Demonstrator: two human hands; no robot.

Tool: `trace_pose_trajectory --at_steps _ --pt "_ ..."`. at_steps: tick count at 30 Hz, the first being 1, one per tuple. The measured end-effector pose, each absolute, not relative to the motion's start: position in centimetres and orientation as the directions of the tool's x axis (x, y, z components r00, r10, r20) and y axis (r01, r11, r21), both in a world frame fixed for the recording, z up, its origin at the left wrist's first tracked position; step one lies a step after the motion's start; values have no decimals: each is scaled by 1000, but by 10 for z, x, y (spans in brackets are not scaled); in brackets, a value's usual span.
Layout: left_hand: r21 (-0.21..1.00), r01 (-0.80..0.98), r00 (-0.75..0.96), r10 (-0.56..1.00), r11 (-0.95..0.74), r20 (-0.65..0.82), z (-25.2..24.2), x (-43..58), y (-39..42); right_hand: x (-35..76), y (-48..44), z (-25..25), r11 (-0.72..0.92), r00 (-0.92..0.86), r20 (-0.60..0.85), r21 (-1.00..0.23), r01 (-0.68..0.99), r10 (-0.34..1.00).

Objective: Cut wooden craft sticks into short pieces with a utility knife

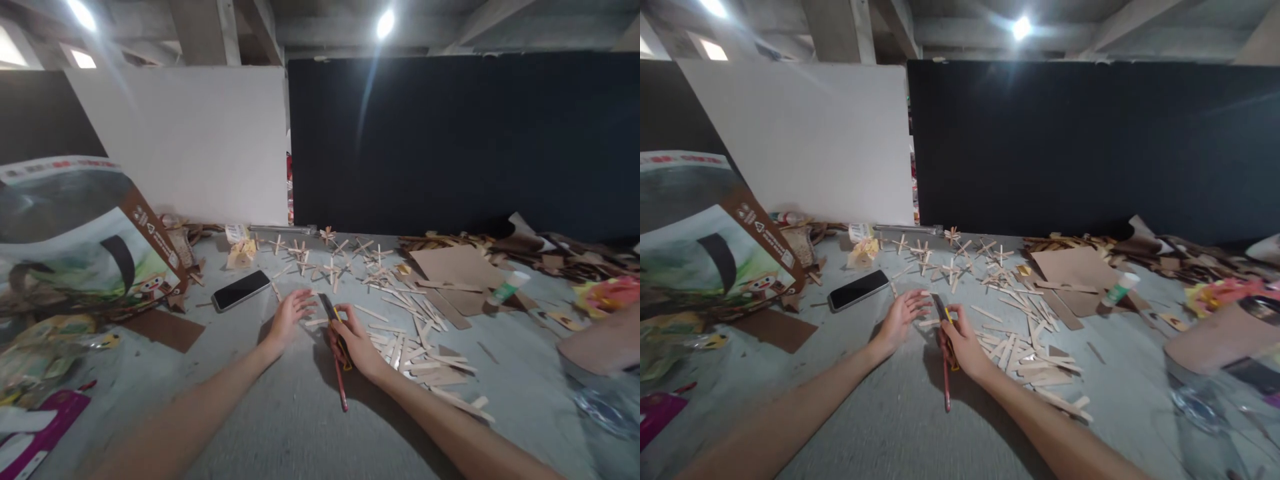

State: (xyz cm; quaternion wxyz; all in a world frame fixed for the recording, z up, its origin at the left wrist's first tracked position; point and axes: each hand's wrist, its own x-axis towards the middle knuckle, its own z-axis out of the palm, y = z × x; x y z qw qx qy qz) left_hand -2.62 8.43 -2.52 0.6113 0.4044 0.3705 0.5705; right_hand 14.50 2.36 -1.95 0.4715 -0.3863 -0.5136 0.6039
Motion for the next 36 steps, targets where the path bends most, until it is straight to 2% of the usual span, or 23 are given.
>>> trace_pose_trajectory --at_steps 6,9,20,29,36 --pt "951 -294 24 994 -98 109 -22 -24 77 142 21 -24 -32 -232 -2 -992 -125 973" --pt "963 -234 52 987 -136 152 -18 -24 71 141 21 -26 -44 -197 -26 -995 -89 980" --pt "972 -165 63 981 -169 181 -14 -23 65 143 20 -30 -79 -219 -58 -993 -88 974" --pt "982 -154 -2 994 -109 110 -22 -24 68 146 15 -31 -54 -213 -54 -999 6 976" --pt "986 -149 -14 997 -72 70 -14 -23 69 148 17 -25 -114 -302 -75 -987 -114 950"
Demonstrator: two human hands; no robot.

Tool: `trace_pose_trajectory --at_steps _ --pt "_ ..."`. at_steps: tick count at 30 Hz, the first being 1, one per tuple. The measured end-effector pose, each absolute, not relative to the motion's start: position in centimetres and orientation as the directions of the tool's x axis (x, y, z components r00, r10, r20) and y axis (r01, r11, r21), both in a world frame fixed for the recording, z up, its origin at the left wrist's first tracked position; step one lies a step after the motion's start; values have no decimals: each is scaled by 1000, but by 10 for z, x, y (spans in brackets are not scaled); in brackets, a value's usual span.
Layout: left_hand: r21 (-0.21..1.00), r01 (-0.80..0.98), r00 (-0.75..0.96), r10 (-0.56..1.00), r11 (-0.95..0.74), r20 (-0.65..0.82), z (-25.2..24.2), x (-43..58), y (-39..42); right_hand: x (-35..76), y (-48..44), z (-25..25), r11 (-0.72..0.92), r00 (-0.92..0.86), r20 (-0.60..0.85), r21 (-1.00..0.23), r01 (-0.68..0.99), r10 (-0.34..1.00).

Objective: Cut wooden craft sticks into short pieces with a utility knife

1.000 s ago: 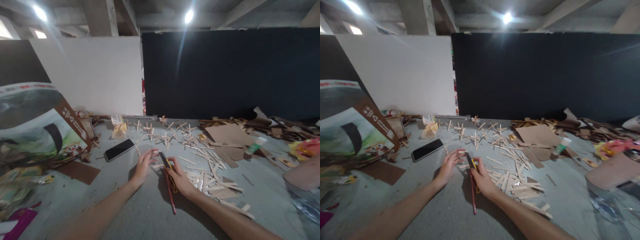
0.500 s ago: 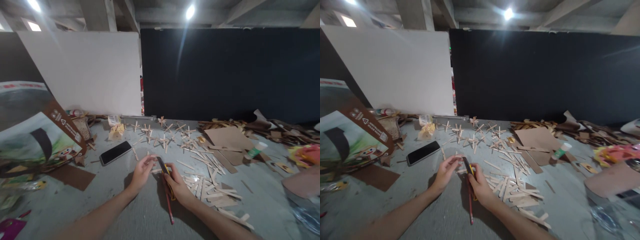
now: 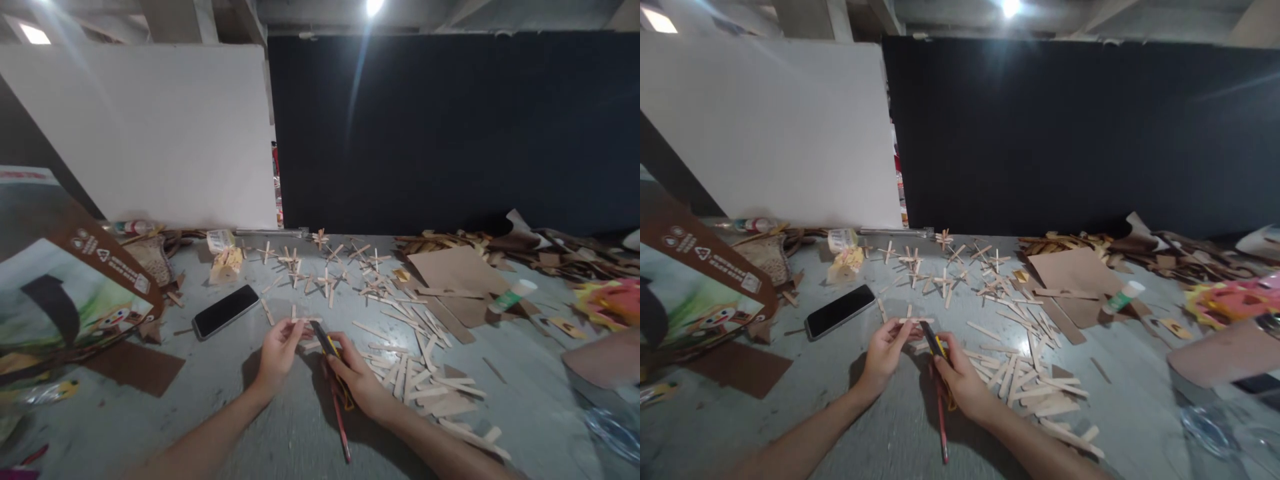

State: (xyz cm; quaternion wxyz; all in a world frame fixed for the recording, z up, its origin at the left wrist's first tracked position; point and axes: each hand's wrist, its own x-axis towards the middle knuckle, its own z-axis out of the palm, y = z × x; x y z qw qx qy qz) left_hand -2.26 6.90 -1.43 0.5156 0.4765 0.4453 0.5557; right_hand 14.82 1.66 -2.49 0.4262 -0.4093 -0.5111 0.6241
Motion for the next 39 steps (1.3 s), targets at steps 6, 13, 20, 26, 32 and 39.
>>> trace_pose_trajectory --at_steps 6,13,20,26,32,39 --pt "987 -154 -9 998 -55 54 -9 -19 67 154 19 -13 -170 -364 -78 -959 -227 928" --pt "985 -173 -42 999 -17 10 -18 -24 73 152 17 -13 -162 -335 -74 -956 -244 939" --pt "985 -139 -72 993 -103 93 -24 -25 73 150 16 -17 -131 -263 -86 -979 -158 961" --pt "973 -218 -63 996 -76 64 -22 -22 74 159 24 -18 116 -60 119 -992 -45 991" --pt "971 -220 -44 996 -91 83 -21 -22 73 166 27 -24 129 -129 107 -976 178 986" --pt "980 -175 -25 996 -94 91 -20 -22 72 163 26 -23 122 -143 93 -971 206 985"
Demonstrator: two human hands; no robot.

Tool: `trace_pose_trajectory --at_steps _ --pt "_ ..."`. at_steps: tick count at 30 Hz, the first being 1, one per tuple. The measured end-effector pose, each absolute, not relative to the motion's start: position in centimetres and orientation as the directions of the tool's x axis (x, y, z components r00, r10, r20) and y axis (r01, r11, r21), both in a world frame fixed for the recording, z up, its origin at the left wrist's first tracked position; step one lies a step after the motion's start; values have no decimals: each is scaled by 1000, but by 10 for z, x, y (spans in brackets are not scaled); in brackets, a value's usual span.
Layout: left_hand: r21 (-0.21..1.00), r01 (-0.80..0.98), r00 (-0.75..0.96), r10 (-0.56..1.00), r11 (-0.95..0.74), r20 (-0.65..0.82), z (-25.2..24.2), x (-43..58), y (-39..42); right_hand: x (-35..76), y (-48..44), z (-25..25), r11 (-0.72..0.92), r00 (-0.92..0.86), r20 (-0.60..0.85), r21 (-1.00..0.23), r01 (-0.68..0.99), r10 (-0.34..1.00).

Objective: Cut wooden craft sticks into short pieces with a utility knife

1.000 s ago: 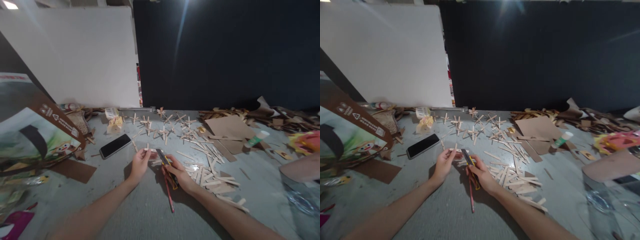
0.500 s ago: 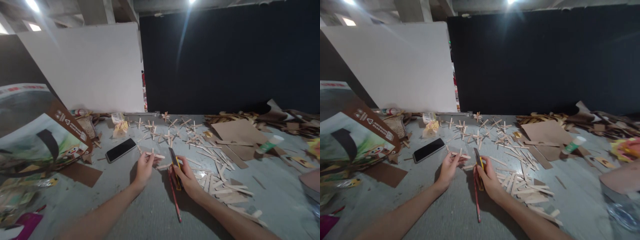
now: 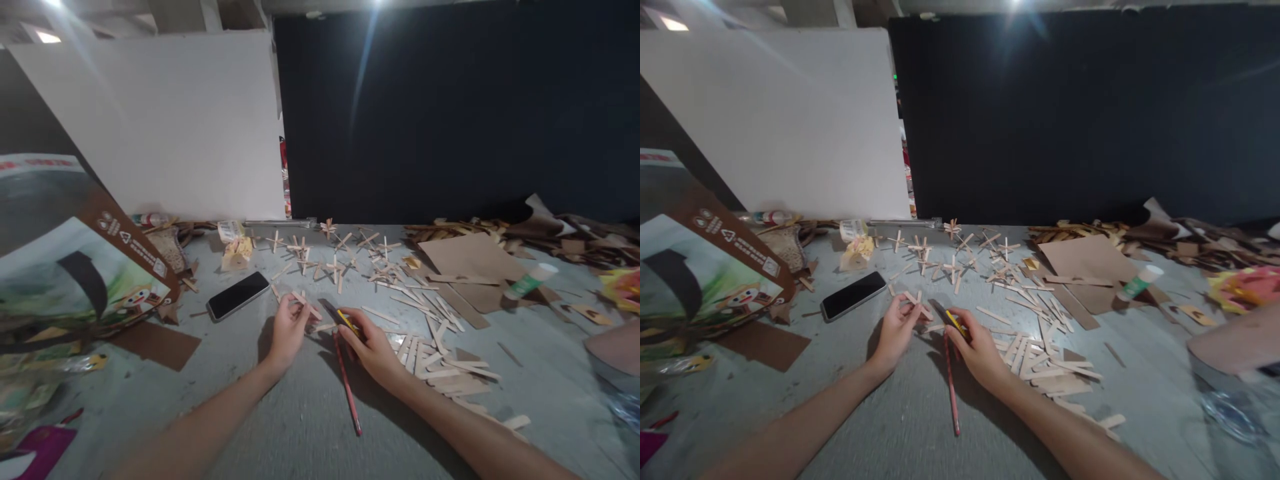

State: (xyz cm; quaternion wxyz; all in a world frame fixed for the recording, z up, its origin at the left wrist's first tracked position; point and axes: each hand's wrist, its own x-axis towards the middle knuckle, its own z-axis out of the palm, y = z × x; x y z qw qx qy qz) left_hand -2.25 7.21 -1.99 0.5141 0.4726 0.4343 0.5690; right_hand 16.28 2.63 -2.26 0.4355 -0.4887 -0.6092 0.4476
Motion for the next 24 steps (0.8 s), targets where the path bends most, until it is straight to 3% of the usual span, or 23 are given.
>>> trace_pose_trajectory --at_steps 9,17,24 --pt "981 -188 36 998 -51 59 -16 -20 68 165 29 -26 185 -55 178 -965 187 983" --pt "990 -136 31 998 -42 47 -19 -22 70 164 26 -23 83 -166 63 -990 115 984" --pt "993 -85 -41 997 -76 72 -24 -24 74 166 28 -30 279 -163 245 -931 235 956"
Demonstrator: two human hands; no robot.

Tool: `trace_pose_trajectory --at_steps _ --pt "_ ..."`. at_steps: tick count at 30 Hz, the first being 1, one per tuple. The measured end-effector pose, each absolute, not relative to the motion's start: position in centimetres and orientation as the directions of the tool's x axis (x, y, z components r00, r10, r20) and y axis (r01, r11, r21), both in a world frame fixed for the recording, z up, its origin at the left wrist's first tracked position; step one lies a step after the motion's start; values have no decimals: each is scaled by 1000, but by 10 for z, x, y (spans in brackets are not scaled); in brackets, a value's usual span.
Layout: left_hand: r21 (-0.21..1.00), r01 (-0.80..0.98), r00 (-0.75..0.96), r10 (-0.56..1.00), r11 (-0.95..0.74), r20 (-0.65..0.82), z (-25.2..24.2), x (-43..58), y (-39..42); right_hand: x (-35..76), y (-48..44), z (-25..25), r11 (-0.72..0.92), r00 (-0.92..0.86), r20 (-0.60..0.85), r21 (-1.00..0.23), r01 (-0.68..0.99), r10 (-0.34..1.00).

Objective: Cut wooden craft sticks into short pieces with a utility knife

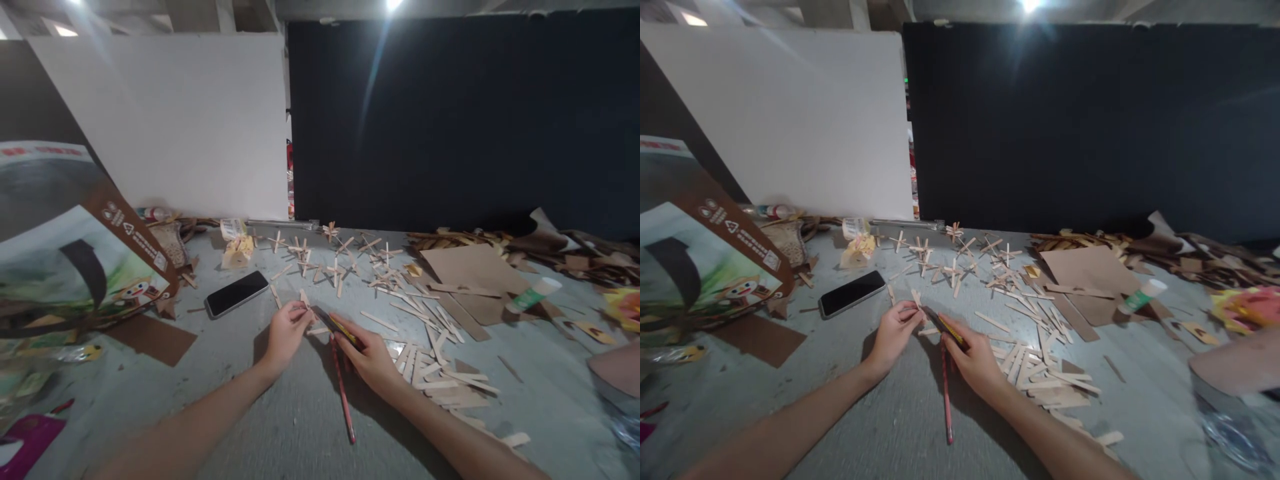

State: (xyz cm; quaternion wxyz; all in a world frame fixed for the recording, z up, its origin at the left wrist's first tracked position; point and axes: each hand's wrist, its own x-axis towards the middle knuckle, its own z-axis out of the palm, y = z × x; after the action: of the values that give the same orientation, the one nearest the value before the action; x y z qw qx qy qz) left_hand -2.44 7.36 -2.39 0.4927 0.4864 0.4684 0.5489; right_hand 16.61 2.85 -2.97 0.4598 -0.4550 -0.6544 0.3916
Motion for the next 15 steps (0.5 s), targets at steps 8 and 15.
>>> trace_pose_trajectory --at_steps 8,15 --pt "995 -83 -60 997 -52 47 -23 -23 71 167 30 -32 340 -174 299 -888 308 938" --pt "996 -80 -71 997 -37 31 -23 -23 72 168 31 -33 370 -183 324 -856 361 928"
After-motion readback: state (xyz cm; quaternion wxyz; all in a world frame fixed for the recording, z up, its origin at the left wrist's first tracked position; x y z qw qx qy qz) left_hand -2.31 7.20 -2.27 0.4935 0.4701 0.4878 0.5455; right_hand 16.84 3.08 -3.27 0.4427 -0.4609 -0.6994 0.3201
